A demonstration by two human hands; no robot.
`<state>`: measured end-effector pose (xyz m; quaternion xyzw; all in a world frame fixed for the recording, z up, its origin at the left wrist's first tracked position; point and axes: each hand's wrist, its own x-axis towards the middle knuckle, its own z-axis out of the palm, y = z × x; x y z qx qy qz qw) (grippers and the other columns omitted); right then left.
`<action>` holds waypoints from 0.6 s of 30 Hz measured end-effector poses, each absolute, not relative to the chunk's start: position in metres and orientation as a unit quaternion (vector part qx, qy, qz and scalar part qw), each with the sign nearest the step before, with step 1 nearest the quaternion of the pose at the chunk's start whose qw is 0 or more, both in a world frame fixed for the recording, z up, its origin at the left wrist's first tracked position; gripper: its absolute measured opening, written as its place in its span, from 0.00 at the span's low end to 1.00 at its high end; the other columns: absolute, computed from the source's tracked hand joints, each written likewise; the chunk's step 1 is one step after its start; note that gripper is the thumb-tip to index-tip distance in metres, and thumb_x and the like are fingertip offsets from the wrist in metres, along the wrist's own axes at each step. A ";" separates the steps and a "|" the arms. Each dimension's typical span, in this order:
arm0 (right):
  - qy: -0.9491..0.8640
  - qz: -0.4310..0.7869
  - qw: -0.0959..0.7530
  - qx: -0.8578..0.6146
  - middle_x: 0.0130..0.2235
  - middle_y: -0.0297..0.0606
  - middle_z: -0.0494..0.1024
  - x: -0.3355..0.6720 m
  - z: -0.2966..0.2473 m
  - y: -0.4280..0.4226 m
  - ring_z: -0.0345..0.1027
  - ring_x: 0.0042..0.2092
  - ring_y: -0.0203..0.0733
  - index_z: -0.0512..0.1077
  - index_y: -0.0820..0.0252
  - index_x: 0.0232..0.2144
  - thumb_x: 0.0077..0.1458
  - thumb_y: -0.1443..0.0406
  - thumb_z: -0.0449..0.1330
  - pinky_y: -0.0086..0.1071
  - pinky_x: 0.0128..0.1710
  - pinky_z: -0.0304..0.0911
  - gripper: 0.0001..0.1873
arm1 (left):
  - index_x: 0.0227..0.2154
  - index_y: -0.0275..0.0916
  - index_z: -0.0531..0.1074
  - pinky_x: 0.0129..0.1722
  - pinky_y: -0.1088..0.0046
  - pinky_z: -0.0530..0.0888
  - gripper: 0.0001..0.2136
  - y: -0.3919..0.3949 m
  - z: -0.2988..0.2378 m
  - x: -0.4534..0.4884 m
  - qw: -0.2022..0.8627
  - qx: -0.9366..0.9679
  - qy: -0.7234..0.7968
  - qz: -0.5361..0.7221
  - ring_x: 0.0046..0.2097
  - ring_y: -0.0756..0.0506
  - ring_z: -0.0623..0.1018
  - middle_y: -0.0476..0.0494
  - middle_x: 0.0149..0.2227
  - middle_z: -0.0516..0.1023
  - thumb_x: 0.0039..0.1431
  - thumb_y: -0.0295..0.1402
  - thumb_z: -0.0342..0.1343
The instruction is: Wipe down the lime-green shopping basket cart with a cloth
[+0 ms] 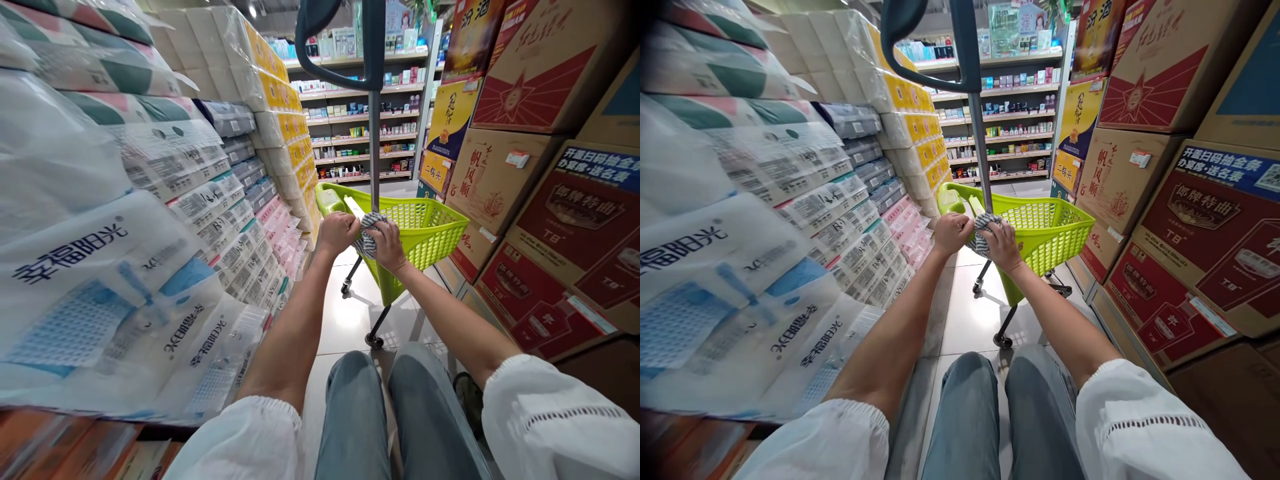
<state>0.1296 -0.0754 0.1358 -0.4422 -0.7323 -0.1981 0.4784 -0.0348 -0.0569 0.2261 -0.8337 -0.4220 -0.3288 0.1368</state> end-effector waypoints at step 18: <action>-0.681 -0.262 0.569 -0.380 0.56 0.48 0.63 0.137 0.269 -0.070 0.55 0.59 0.52 0.59 0.58 0.58 0.57 0.60 0.52 0.49 0.59 0.55 0.26 | 0.44 0.38 0.72 0.41 0.70 0.71 0.15 -0.057 0.272 0.002 -0.051 -0.789 -0.349 -0.502 0.41 0.45 0.75 0.42 0.42 0.78 0.61 0.26 0.43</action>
